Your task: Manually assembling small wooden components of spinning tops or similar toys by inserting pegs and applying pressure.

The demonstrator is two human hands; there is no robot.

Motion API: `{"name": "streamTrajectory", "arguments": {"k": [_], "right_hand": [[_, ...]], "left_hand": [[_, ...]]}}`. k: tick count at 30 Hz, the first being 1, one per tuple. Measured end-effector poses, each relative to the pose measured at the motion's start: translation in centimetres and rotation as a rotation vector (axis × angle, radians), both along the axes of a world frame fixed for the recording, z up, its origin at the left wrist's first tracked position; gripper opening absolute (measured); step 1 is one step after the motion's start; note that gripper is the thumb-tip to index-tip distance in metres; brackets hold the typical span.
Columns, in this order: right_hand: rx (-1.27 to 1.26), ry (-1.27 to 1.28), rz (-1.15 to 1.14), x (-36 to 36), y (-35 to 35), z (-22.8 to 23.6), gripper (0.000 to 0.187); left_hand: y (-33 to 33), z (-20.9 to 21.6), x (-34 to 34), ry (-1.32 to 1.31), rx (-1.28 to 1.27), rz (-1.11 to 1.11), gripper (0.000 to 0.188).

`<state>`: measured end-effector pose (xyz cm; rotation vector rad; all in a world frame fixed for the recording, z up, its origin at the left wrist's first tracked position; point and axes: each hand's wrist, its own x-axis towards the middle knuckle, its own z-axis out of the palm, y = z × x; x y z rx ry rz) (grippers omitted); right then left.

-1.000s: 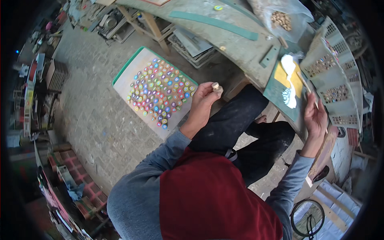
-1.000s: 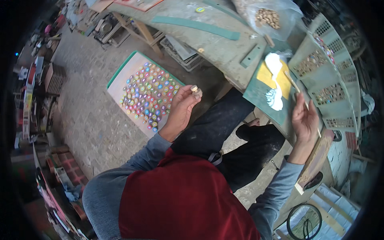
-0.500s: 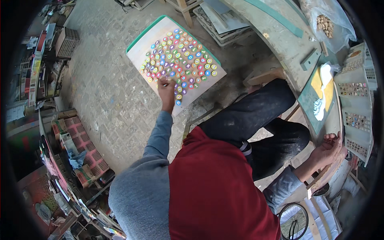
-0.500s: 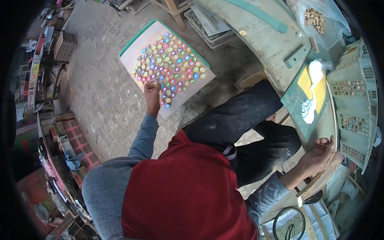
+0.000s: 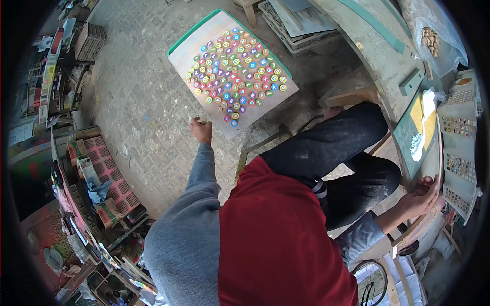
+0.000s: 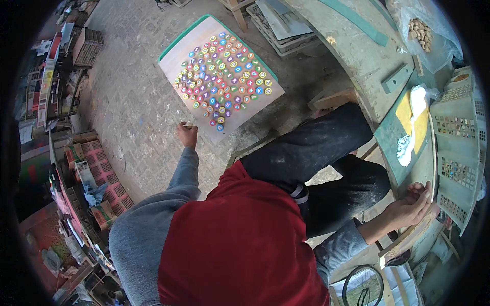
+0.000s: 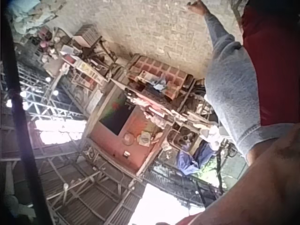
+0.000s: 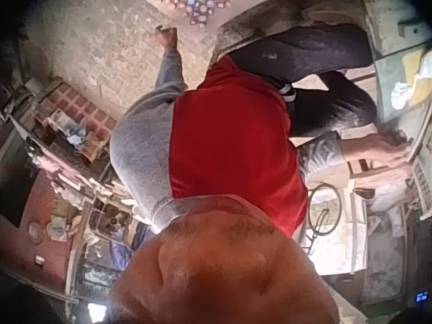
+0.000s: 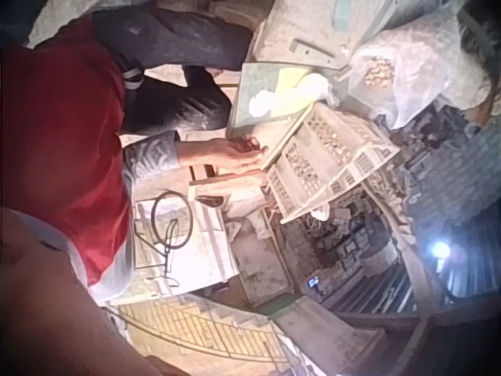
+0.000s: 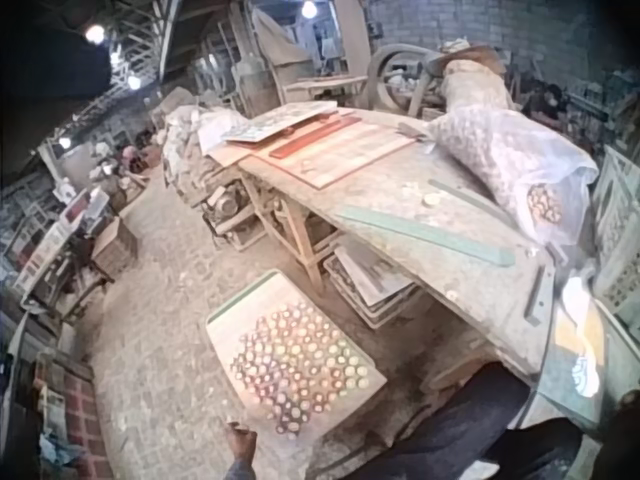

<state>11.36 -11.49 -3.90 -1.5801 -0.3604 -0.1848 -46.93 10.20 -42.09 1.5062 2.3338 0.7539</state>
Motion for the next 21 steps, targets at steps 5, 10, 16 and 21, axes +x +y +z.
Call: {"name": "streamTrajectory", "arguments": {"k": [5, 10, 16, 21], "right_hand": [[-0.037, -0.041, -0.02, -0.2, 0.2, -0.1, 0.028], [-0.095, -0.085, -0.037, -0.6, 0.6, -0.1, 0.028], [-0.128, -0.122, -0.038, -0.7, 0.9, -0.2, 0.027], [-0.16, -0.147, -0.061, -0.5, 0.6, -0.6, 0.026]], "left_hand": [[2.0, 0.5, 1.5, 0.034, -0.078, -0.03, 0.043], [3.6, 0.9, 0.9, 0.064, -0.101, -0.038, 0.044], [4.8, 0.0, 1.2, 0.096, -0.039, -0.068, 0.041], [5.3, -1.3, 1.6, 0.052, 0.013, -0.089, 0.034]]}}
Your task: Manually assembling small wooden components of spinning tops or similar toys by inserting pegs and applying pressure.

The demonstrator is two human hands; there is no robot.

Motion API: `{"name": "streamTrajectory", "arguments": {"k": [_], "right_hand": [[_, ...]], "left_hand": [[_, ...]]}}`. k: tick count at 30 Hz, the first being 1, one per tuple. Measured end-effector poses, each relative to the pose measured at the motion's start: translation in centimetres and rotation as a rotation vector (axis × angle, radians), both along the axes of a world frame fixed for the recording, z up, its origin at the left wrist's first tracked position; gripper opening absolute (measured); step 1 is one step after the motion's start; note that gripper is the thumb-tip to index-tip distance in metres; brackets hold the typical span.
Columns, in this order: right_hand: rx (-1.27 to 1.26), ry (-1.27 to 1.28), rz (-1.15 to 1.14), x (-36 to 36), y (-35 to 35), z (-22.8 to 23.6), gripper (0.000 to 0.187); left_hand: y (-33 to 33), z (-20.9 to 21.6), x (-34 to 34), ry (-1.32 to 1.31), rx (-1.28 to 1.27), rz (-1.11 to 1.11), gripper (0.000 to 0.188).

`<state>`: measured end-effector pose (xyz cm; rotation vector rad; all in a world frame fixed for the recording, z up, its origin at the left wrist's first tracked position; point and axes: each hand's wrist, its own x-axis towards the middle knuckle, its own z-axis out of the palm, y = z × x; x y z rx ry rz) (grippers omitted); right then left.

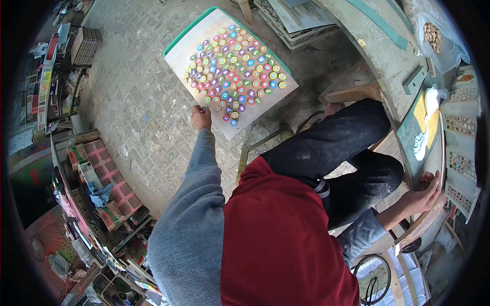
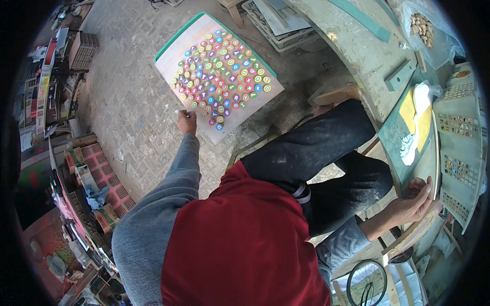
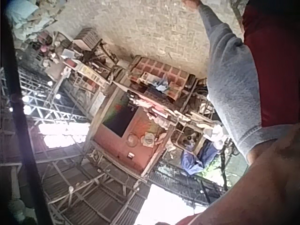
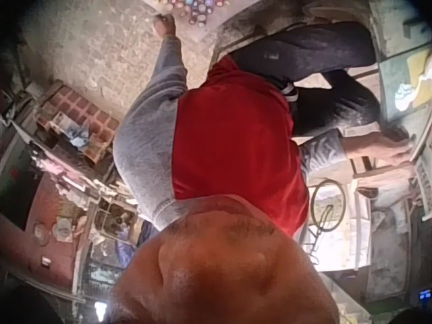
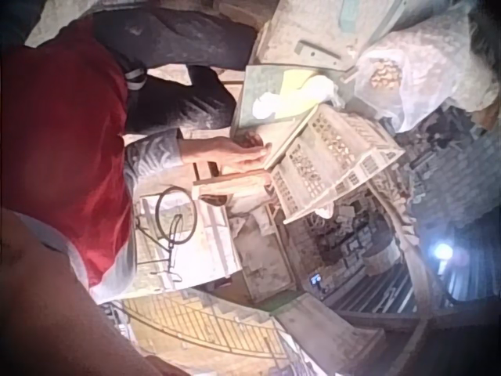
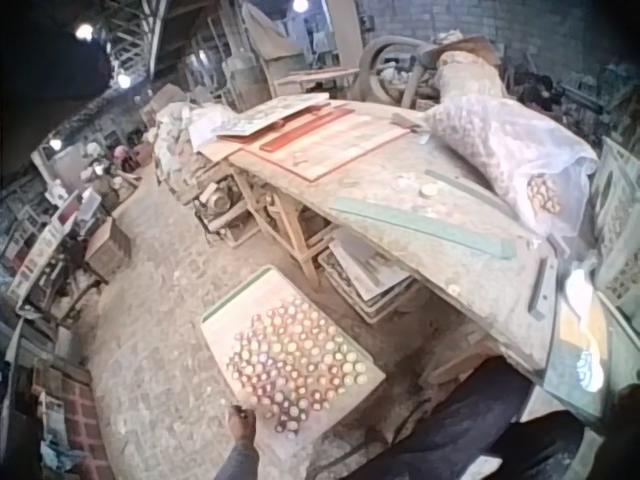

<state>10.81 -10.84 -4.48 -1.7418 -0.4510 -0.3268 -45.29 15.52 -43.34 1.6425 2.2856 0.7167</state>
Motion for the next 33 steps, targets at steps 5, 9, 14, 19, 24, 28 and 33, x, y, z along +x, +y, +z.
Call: {"name": "streamTrajectory", "arguments": {"k": [5, 9, 14, 19, 24, 28, 33], "right_hand": [[-0.026, -0.038, -0.013, -0.2, -0.1, 0.2, 0.027], [-0.046, -0.061, -0.01, -0.4, 0.4, -0.2, 0.027], [-0.074, -0.058, -0.022, -0.1, 0.0, -0.1, 0.025], [-0.057, -0.056, -0.027, -0.7, 0.7, 0.0, 0.027], [-0.073, -0.044, -0.063, -0.9, 0.8, 0.1, 0.026], [-0.111, -0.067, -0.047, -0.6, 0.5, 0.0, 0.025], [-0.128, -0.074, -0.048, -0.5, 0.5, 0.0, 0.026]], "left_hand": [[0.8, -0.2, 1.2, -0.045, -0.008, -0.035, 0.035], [1.1, -0.4, 0.4, -0.01, -0.098, 0.003, 0.039], [0.8, -2.5, -0.5, 0.045, -0.08, 0.052, 0.035], [0.4, -2.6, -0.1, -0.065, -0.176, 0.12, 0.04], [1.5, -2.7, -0.5, -0.24, -0.269, 0.192, 0.047], [2.2, -0.9, 0.4, -0.231, -0.319, 0.19, 0.06], [3.0, 0.0, 0.7, -0.203, -0.341, 0.155, 0.067]]}}
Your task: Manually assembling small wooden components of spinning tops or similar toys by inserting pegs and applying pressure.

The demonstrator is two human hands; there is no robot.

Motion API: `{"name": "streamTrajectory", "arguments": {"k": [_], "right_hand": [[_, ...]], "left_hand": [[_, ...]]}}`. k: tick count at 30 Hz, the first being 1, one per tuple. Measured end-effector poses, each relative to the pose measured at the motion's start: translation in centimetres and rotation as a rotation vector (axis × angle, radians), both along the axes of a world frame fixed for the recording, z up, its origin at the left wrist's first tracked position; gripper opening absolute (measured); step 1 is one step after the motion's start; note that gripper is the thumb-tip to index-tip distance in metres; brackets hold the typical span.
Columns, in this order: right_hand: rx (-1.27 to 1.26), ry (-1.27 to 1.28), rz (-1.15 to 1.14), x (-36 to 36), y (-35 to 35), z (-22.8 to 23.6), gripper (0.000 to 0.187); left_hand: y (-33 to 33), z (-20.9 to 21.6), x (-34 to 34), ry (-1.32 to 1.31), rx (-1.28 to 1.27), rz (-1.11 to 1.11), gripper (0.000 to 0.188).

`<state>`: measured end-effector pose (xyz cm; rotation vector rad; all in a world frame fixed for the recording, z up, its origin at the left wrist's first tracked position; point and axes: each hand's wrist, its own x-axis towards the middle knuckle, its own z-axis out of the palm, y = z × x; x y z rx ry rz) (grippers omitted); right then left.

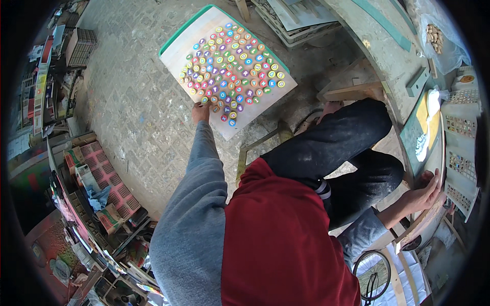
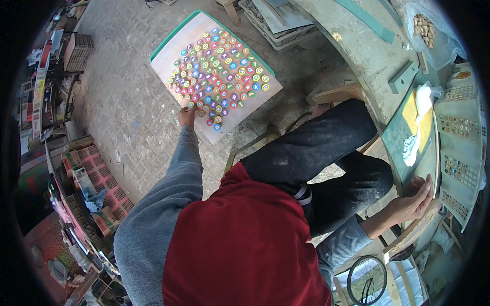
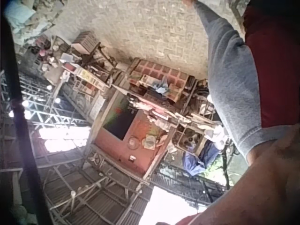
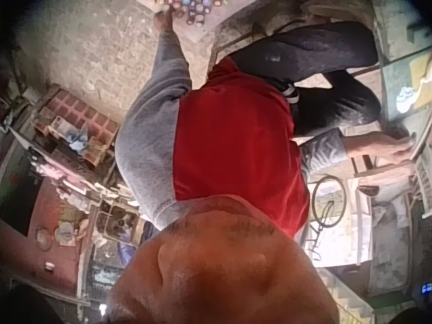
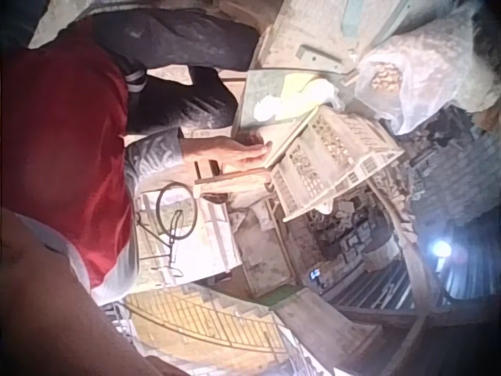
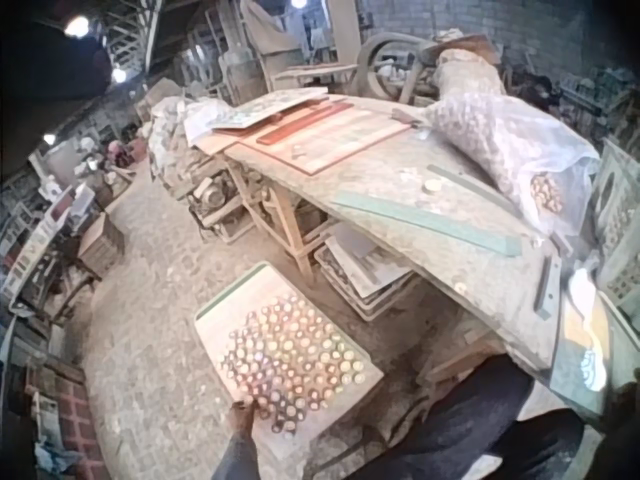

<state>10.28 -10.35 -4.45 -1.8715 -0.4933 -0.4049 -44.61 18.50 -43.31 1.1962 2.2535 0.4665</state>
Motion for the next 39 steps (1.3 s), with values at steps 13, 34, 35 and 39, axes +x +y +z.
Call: {"name": "streamTrajectory", "arguments": {"k": [13, 34, 35, 39], "right_hand": [[-0.002, -0.012, -0.018, -0.1, 0.1, -0.2, 0.026], [-0.032, -0.018, 0.017, 0.0, 0.0, -0.5, 0.026], [-0.027, -0.012, 0.021, -0.1, 0.1, -0.5, 0.026], [-0.022, -0.015, 0.019, -0.3, 0.0, -0.4, 0.026]], "left_hand": [[-2.0, -2.0, -1.1, -0.074, 0.102, 0.171, 0.045], [-1.5, -5.3, -1.6, 0.075, 0.216, -0.066, 0.032], [-1.5, -5.4, -2.0, 0.09, 0.22, -0.053, 0.033], [-1.5, -5.0, -0.7, 0.015, 0.2, -0.049, 0.035]]}}
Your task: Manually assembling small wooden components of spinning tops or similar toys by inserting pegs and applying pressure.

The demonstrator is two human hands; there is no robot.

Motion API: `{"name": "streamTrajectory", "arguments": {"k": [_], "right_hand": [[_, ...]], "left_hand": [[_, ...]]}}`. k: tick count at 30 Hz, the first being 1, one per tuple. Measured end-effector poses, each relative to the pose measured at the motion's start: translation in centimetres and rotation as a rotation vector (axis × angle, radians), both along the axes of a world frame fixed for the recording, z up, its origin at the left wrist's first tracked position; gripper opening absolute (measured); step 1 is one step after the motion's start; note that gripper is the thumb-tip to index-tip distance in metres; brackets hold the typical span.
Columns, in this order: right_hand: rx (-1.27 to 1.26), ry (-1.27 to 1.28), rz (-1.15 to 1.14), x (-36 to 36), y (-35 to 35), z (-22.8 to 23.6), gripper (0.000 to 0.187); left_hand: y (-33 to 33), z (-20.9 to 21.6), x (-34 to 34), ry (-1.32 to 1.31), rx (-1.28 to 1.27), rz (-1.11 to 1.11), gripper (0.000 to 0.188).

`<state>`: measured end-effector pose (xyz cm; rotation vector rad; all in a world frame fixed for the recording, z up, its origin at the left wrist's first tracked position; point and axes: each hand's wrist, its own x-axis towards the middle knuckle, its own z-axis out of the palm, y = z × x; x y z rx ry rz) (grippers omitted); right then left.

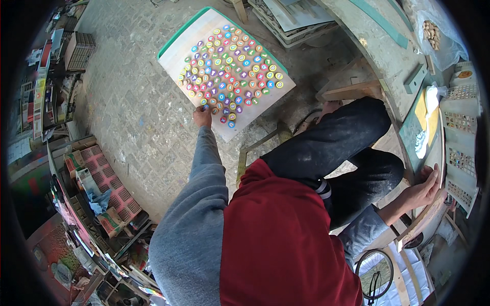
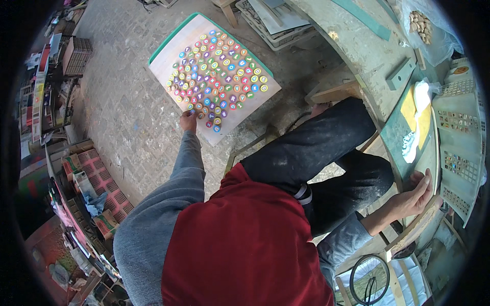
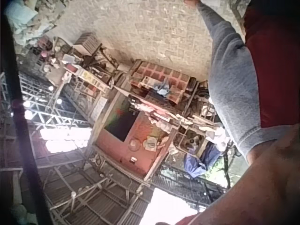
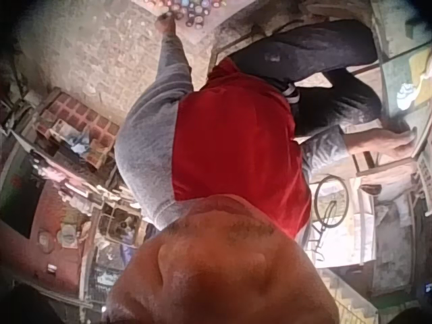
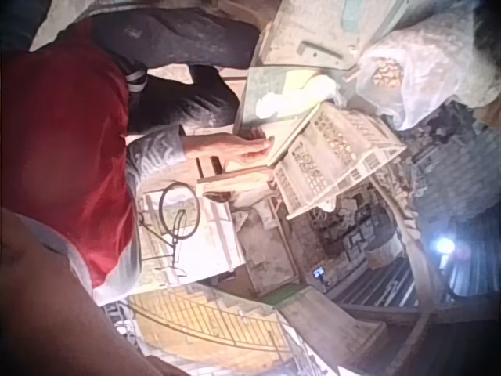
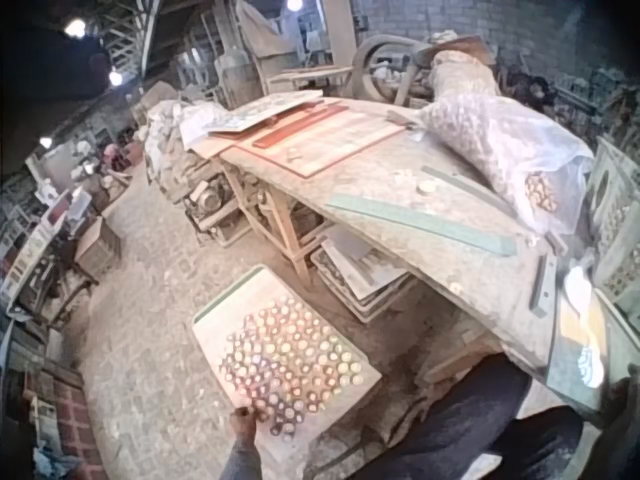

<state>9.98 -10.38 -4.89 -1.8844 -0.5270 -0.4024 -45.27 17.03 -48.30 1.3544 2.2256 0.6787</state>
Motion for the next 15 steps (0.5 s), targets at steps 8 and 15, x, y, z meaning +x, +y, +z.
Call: {"name": "streamTrajectory", "arguments": {"k": [8, 15], "right_hand": [[-0.026, -0.028, -0.013, -0.3, 0.9, -0.1, 0.027], [0.045, 0.033, -0.039, 0.9, -0.3, 0.2, 0.027]], "left_hand": [[0.0, 0.7, 0.1, -0.091, -0.074, -0.031, 0.049], [-0.1, 1.1, 0.0, 0.163, 0.037, 0.101, 0.044]]}}
